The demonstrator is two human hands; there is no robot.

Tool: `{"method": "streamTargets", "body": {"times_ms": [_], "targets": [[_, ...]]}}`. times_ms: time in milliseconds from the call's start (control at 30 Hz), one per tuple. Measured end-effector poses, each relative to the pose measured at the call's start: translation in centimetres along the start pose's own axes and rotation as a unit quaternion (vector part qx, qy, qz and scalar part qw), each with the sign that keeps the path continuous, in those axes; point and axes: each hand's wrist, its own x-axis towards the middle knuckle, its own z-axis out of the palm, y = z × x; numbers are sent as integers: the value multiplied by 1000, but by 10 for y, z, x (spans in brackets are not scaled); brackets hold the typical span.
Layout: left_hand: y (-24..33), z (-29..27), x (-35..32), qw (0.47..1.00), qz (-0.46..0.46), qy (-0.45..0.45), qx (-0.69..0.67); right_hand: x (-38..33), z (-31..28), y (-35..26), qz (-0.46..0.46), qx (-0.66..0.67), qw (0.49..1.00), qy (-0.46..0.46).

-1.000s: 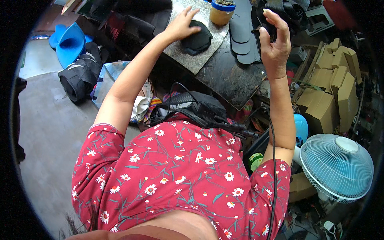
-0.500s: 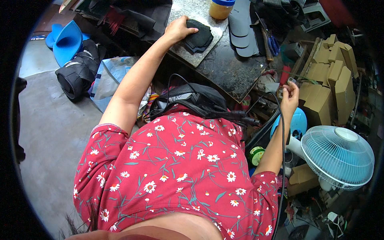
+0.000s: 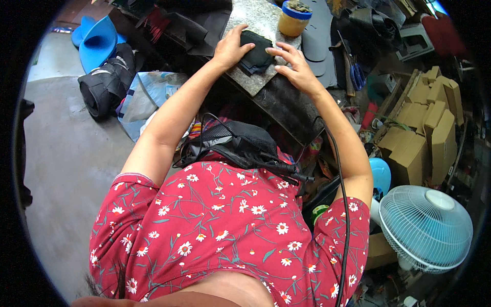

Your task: The person handles black leather pieces on a workbench, aligns and presses them together, and applies a substance from a small container to the edges. The person then places the assembled pieces onto a larger leather sheet and smooths them down.

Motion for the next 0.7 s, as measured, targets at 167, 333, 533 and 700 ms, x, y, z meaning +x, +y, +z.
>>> {"method": "streamTargets", "body": {"times_ms": [167,333,533,700], "targets": [[6,1,-10,1000,6,-8,15,27,25,30,-14,-62,996,57],[5,-1,-15,1000,7,7,4,27,34,43,-12,-102,993,55],[5,1,-13,1000,6,17,4,27,32,44,11,-64,995,72],[5,0,-14,1000,2,19,4,26,25,35,-13,-72,994,81]]}}
